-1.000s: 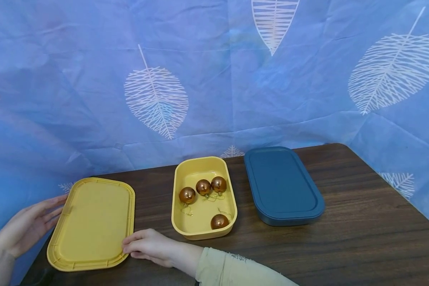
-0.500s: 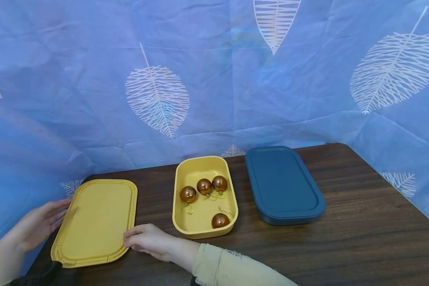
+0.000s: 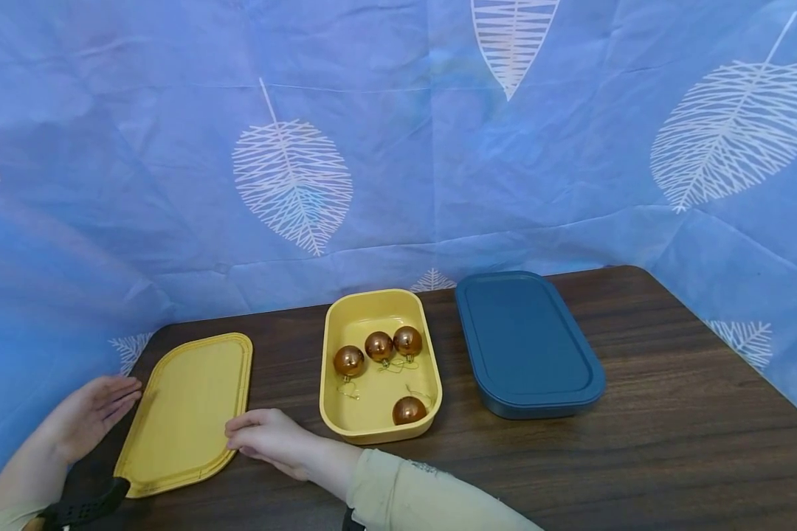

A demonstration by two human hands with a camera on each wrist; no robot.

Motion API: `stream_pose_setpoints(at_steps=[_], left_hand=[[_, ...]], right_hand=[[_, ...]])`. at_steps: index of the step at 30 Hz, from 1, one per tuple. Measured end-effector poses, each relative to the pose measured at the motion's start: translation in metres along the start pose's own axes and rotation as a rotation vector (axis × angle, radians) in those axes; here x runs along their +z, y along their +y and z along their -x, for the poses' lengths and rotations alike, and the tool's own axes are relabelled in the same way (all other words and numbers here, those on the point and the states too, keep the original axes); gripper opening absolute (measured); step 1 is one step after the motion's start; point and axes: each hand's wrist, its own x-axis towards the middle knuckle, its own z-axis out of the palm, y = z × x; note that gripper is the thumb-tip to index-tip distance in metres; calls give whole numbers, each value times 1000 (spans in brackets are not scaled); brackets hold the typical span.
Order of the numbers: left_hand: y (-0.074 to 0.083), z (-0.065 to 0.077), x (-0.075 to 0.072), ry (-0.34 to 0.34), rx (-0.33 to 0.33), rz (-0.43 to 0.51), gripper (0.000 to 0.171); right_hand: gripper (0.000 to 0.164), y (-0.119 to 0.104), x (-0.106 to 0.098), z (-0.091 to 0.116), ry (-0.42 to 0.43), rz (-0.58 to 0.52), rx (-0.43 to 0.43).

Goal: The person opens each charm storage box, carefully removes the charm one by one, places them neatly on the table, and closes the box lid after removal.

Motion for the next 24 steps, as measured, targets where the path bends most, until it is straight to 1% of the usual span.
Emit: stream_pose_setpoints(at_steps=[2,3,4,6,7,10,12,15,18,21,24], left_hand=[[-1,0,1,-37,28,79,45],[-1,-1,1,-50,36,100,46],[-1,-1,2,-46,33,109,46],[-2,-3,3,-15,12,97,46],[-2,-3,4,13,1,89,45],[-3,-3,6,40,-21,91,45],[-5,-3,6,50,-19,103,43],[-9,-3,6,53,-8,111,41],[-13,-4,6,43,0,126,40],[-14,-6,6,33,4,113,41],[-15,-7,7,42,14,81,40]], right_hand=[[31,0,1,-1,1,-4,1],[30,1,1,-2,1,-5,1],[30,0,1,-2,3,-4,2],[29,0,1,-2,2,-8,7],[28,0,0,-3,2,-10,8],[27,0,0,-3,5,-15,10],[27,0,0,-3,6,-18,10],[27,1,0,-4,10,-20,10],[27,2,0,-4,12,-22,9],[27,2,0,-5,12,-14,6],[27,2,1,-4,11,8,-6]])
